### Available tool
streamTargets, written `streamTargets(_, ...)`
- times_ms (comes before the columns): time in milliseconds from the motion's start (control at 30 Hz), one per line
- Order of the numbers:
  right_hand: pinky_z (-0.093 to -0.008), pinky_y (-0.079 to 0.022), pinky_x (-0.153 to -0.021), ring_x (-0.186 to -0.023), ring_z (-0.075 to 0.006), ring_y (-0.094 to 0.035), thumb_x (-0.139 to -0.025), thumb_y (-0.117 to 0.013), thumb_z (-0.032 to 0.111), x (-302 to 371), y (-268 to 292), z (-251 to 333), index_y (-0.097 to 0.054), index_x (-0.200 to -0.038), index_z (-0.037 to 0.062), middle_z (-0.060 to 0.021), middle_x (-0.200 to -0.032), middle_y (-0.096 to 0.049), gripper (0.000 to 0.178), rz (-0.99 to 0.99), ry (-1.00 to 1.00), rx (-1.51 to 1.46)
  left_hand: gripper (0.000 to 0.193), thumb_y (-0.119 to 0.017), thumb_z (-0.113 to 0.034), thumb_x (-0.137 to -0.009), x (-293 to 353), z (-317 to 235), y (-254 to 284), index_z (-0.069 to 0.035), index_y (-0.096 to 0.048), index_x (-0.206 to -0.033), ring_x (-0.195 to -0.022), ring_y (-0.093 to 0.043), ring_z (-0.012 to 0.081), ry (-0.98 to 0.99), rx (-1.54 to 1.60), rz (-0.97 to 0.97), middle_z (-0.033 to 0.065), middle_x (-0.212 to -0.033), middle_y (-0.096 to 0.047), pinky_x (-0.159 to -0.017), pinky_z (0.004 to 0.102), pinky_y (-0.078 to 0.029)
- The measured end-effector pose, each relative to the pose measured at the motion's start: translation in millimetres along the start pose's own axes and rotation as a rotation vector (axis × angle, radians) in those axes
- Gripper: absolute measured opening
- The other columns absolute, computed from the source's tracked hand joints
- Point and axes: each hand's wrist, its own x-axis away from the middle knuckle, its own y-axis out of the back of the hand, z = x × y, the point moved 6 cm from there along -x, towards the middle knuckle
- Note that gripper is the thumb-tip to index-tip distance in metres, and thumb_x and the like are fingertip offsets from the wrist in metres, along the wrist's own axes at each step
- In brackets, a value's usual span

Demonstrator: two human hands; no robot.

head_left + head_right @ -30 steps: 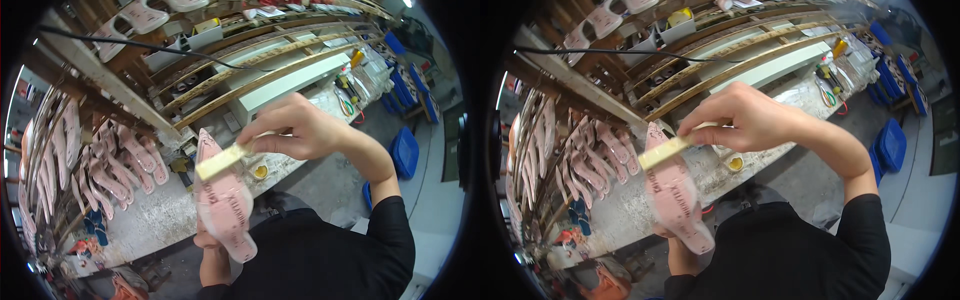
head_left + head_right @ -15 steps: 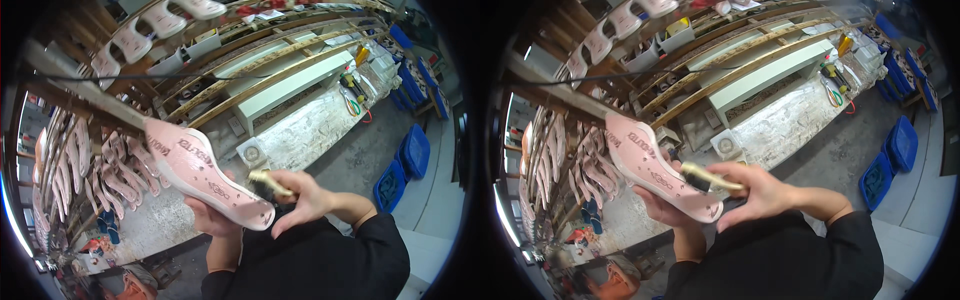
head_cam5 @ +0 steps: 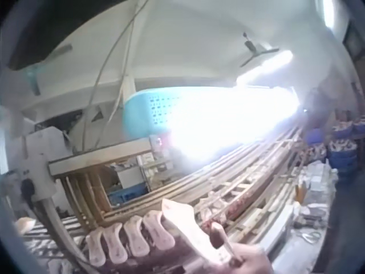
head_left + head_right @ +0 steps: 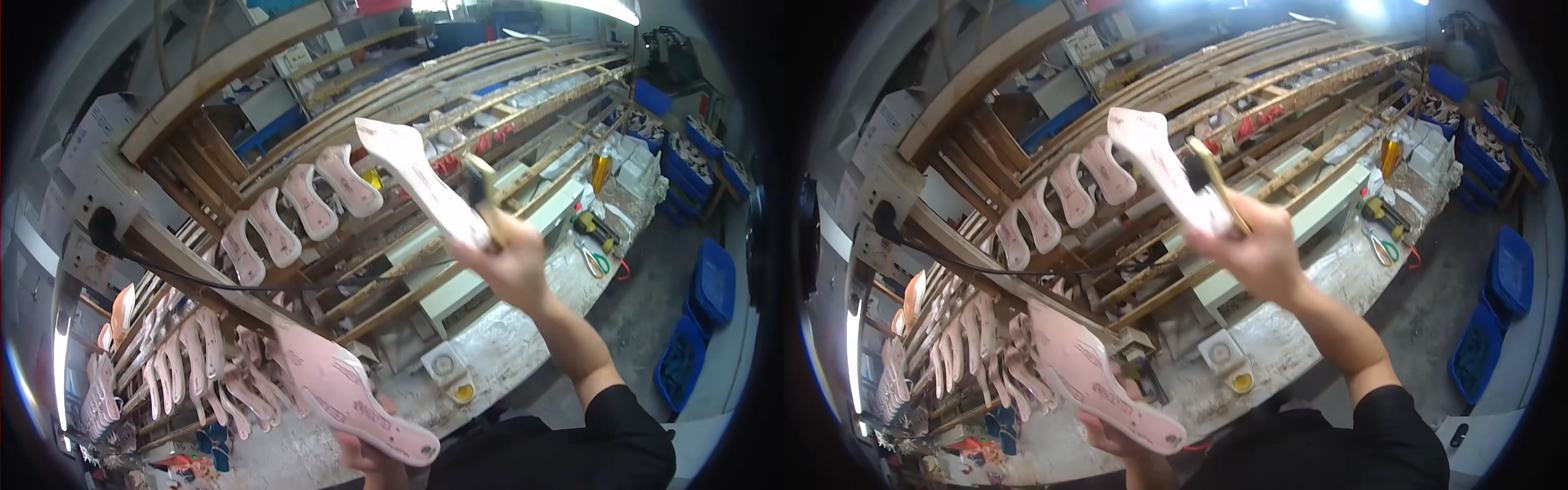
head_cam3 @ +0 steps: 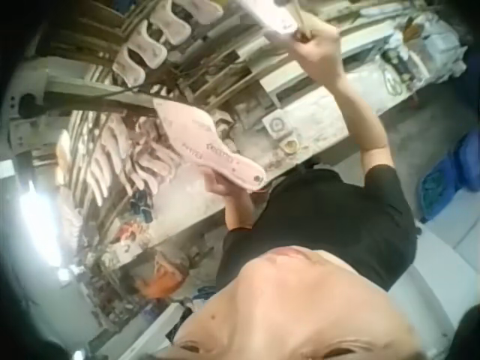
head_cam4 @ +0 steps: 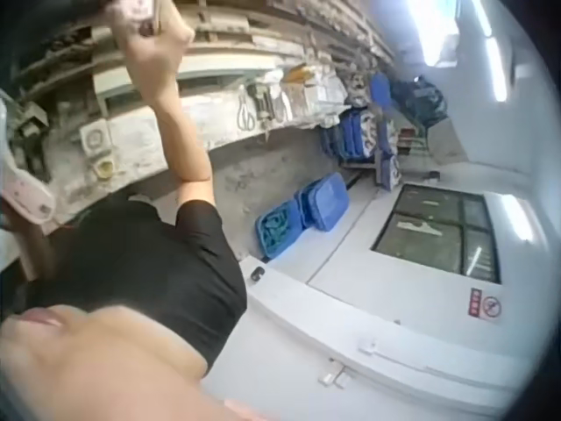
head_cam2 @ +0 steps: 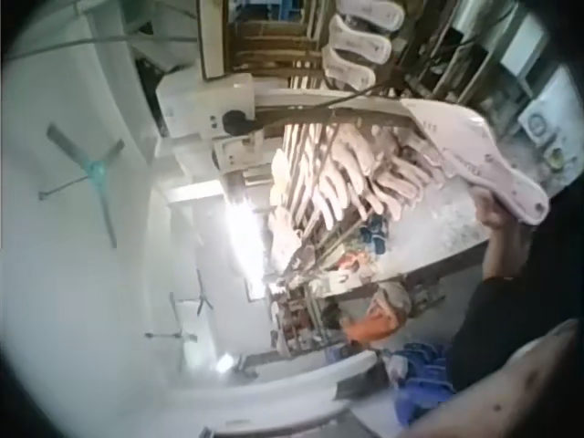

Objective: The person dips a brush into adhesive and applies it across shoe soles, placing each glued sole onto an overhead rack.

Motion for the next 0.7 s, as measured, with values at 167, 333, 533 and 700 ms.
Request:
streamTargets(167, -0.0351, -0.057, -0.080, -0.085, -0.0250, -0.076, -0.084, -0.078, 0.032, -100, -40, -30, -0.076, -0.110, 0.0030, -0.0174, -0.092, -0.076, 0.039, -0.068, 0.117, 0.168, 0.084, -0.063, -0.029, -0.085, 26, 4, 7, 0.008, -0.029, -0.152, -0.109, -0.060, 0.0311, 0.097, 0.142, -0.081, 0.0284, -0.139, -0.049, -0.078, 0.0382, -0.056)
streamTargets(333, -0.0347, -0.056, -0.078, -0.082, -0.0224, -0.074, -0.085, -0.080, 0.039, -100, -41, -43, -0.074, -0.112, 0.0021, -0.0156, -0.091, -0.076, 0.046, 0.093, 0.050, 0.137, 0.085, -0.066, -0.024, -0.082, 43, 8, 37, 0.006, -0.030, -0.153, -0.119, -0.059, 0.0333, 0.220, 0.116, -0.180, 0.0280, -0.140, -0.050, -0.074, 0.0395, -0.057)
streamTargets(533, -0.0228, -0.030, -0.057, -0.063, -0.0051, -0.037, -0.110, -0.043, 0.030, 20, -28, -26, -0.059, -0.122, 0.0027, 0.0034, -0.074, -0.044, 0.034, 0.298, -0.255, -0.500, 0.103, -0.079, -0.011, -0.062, 35, 19, 57, 0.002, -0.031, -0.151, -0.120, -0.059, 0.0383, 0.441, 0.011, -0.304, 0.0237, -0.141, -0.050, -0.084, 0.0527, -0.062)
streamTargets(700, -0.0248, -0.026, -0.048, -0.053, -0.0064, -0.030, -0.110, -0.042, 0.033, 154, -70, -8, -0.060, -0.111, -0.0028, 0.0025, -0.064, -0.039, 0.040, 0.684, -1.078, -0.989, 0.110, -0.086, -0.004, -0.058, 28, 36, 49, 0.002, -0.030, -0.153, -0.129, -0.055, 0.0300, 0.542, -0.002, -0.164, 0.0153, -0.142, -0.051, -0.108, 0.0499, -0.046)
